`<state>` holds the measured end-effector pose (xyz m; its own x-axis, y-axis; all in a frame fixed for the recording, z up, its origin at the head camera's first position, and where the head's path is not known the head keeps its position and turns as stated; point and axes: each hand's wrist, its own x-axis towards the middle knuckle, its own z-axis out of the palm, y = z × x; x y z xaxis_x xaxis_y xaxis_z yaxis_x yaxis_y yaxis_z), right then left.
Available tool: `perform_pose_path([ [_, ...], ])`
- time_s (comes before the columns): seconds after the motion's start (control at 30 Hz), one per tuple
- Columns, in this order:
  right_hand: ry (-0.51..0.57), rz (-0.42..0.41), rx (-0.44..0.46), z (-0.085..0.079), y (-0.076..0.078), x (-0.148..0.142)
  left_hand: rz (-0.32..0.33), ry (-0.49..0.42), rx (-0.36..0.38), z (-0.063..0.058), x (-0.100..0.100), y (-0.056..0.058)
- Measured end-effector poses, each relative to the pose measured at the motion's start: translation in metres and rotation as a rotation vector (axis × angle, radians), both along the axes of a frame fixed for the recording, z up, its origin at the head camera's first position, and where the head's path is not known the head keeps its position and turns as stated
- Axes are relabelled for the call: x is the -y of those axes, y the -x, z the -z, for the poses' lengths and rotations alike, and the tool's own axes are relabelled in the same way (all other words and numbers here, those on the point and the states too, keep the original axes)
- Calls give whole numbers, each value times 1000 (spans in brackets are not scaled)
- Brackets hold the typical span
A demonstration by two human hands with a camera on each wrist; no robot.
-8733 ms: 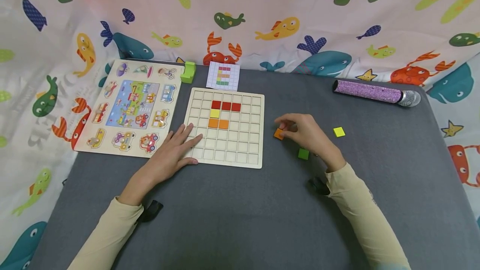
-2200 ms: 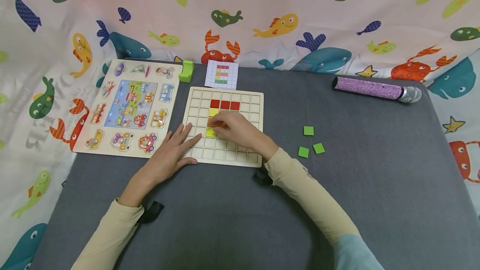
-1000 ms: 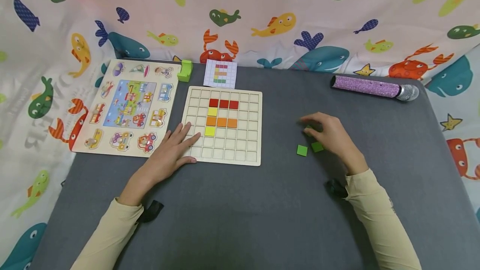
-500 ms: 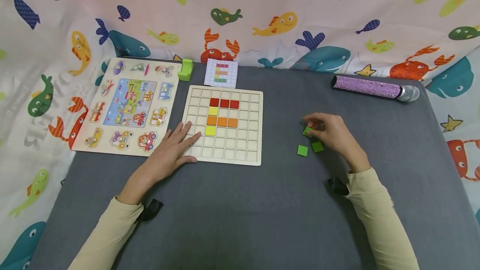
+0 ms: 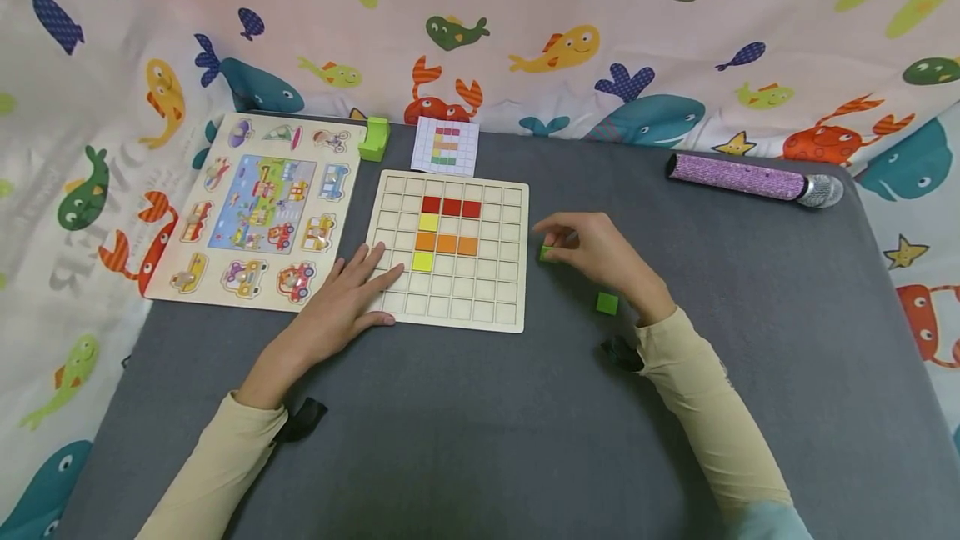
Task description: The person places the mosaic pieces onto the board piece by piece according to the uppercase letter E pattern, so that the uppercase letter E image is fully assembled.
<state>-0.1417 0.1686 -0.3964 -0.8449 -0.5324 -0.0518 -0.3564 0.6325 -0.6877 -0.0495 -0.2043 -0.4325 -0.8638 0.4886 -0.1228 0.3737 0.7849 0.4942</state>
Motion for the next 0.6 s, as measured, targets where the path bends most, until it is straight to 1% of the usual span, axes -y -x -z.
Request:
perform_pose_path([
  [0.17,12,-16,-1,-7,4,23,6,-3,3,2,-1,1],
  [0.3,18,-79,-15,-11,6,43,6,3,-3,1,0,0],
  [0.43,24,-156,-15,-8,6,64,4,-3,-8,0,1,0],
  [0.6,32,-204,-2,-1,2,89,6,-11,-3,0,1,1],
])
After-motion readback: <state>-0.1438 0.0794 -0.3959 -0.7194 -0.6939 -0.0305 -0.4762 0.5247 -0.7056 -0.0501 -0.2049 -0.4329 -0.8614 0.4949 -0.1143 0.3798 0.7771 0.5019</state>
